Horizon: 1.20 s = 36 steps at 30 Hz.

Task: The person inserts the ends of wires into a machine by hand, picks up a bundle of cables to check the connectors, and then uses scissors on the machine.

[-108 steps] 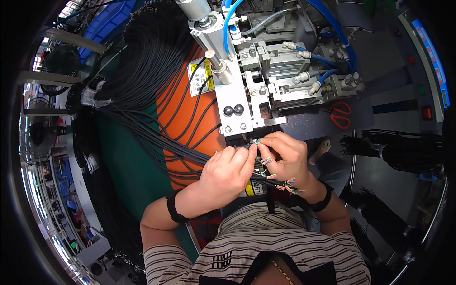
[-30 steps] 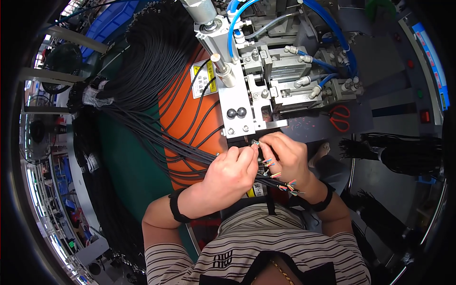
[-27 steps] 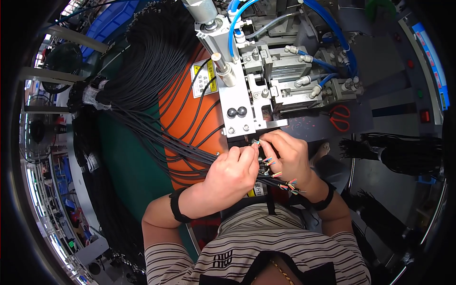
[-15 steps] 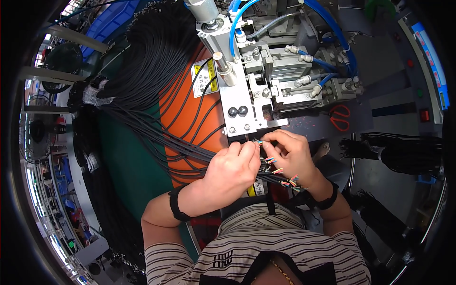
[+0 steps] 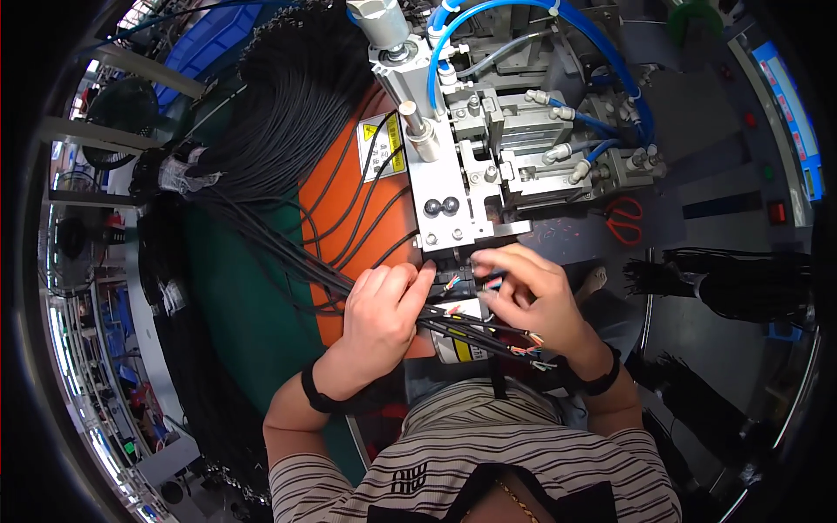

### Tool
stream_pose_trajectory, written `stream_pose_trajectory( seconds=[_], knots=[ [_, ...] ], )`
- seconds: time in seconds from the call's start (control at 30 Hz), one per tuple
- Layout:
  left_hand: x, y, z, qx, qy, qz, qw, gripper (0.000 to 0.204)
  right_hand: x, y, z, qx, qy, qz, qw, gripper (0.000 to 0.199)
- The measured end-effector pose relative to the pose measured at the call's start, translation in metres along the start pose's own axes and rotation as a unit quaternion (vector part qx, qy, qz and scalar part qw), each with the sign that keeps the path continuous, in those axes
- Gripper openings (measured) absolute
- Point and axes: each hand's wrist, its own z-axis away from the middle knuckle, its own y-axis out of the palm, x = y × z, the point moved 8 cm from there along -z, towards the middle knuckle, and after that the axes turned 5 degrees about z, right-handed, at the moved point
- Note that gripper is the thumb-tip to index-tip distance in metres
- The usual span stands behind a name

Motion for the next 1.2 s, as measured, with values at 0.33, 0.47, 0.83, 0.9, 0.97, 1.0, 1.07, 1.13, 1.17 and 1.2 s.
stream_pose_trajectory(
  seconds=[0.33,0.47,0.83,0.9,0.97,1.0,1.07,1.13,1.17,1.2],
  knots=[
    [-0.018,0.005,-0.01,-0.016,0.037,0.156,0.987,0.03,-0.033,0.024,0.014,0.101,0.213,-0.457,0.858,0.023],
    [-0.015,0.009,-0.01,-0.034,0.056,0.198,0.978,0.023,-0.041,0.03,0.017,0.14,0.183,-0.451,0.862,0.02],
    [-0.005,0.016,-0.013,-0.012,0.045,0.306,0.951,0.034,-0.023,0.026,0.009,0.154,0.134,-0.482,0.852,0.015],
    [-0.004,0.016,-0.014,-0.012,0.042,0.303,0.952,0.034,-0.023,0.027,0.01,0.159,0.14,-0.503,0.838,0.015],
    [-0.005,0.016,-0.015,-0.011,0.041,0.302,0.952,0.034,-0.029,0.027,0.011,0.157,0.143,-0.445,0.87,0.016],
    [-0.008,0.015,-0.016,-0.014,0.051,0.287,0.957,0.034,-0.032,0.027,0.011,0.156,0.144,-0.416,0.884,0.017],
    [-0.015,0.013,-0.019,-0.021,0.071,0.257,0.963,0.033,-0.032,0.021,0.008,0.119,0.064,-0.318,0.938,0.018],
    [-0.024,0.012,-0.02,-0.005,0.056,0.207,0.977,0.032,-0.012,0.009,0.008,0.038,-0.095,-0.104,0.989,0.019],
    [-0.027,0.012,-0.021,0.01,0.042,0.155,0.987,0.032,-0.011,0.012,0.01,0.037,-0.094,-0.104,0.989,0.019],
    [-0.028,0.014,-0.021,0.025,0.028,0.104,0.994,0.032,-0.01,0.011,0.011,0.005,-0.074,-0.12,0.99,0.019]
  ],
)
